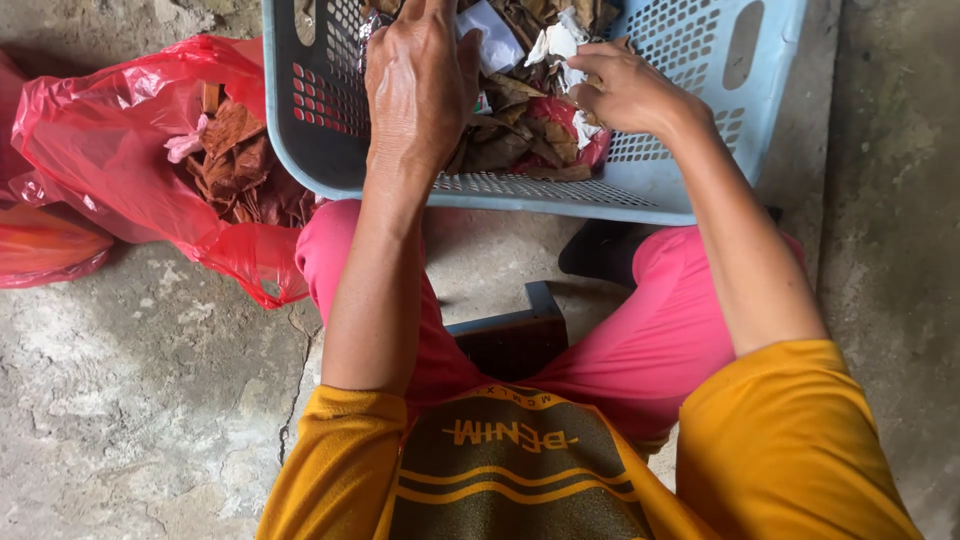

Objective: The person sits on the floor and sorts dry leaves and debris from a light blue plastic basket into a red plastic bag. They repeatedly pick up leaves, separate them from small pieces of paper or wrappers, and place the leaves into the bag.

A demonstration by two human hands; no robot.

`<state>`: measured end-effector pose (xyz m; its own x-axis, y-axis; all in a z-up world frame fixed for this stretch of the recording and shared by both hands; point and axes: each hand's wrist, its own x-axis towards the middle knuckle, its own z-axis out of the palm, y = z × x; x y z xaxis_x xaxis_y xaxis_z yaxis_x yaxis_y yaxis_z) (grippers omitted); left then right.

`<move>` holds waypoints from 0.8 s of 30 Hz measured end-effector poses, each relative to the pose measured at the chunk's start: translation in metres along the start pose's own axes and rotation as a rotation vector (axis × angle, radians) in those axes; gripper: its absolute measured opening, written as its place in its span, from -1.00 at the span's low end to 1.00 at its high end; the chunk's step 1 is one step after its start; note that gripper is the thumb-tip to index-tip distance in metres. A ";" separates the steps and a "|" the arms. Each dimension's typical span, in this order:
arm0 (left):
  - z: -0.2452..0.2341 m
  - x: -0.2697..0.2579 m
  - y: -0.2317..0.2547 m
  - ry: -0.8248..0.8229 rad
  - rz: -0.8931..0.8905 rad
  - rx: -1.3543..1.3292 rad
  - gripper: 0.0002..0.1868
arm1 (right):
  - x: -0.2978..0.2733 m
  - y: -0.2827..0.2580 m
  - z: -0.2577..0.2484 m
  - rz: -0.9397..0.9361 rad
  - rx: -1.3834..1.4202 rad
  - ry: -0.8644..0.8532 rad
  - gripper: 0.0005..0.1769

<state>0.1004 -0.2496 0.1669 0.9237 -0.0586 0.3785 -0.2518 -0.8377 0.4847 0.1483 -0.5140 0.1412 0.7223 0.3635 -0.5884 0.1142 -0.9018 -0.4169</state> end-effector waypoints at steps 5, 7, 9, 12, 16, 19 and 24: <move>-0.004 0.000 0.004 -0.033 0.099 -0.016 -0.59 | -0.047 0.000 -0.003 -0.120 -0.032 0.081 -0.38; -0.004 0.002 0.007 -0.053 0.159 -0.001 -0.59 | -0.052 0.004 0.003 -0.182 -0.032 0.126 -0.39; -0.003 0.001 0.012 -0.084 0.208 -0.032 -0.69 | -0.049 0.009 0.015 -0.358 -0.021 0.248 -0.47; -0.004 0.002 0.021 -0.127 0.294 -0.078 -0.81 | -0.047 -0.004 0.017 -0.473 -0.171 0.327 -0.49; 0.010 0.002 0.026 -0.172 0.332 -0.028 -0.86 | -0.056 -0.023 0.012 -0.485 -0.096 0.339 -0.48; 0.018 0.004 0.029 -0.153 0.378 -0.021 -0.78 | -0.055 -0.020 0.016 -0.590 -0.164 0.506 -0.50; 0.022 0.005 0.038 -0.124 0.386 -0.041 -0.78 | -0.060 -0.023 0.016 -0.704 -0.223 0.602 -0.60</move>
<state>0.1020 -0.2937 0.1704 0.7862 -0.4317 0.4422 -0.5959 -0.7192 0.3573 0.0912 -0.5114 0.1753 0.6608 0.7147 0.2291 0.7396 -0.5682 -0.3607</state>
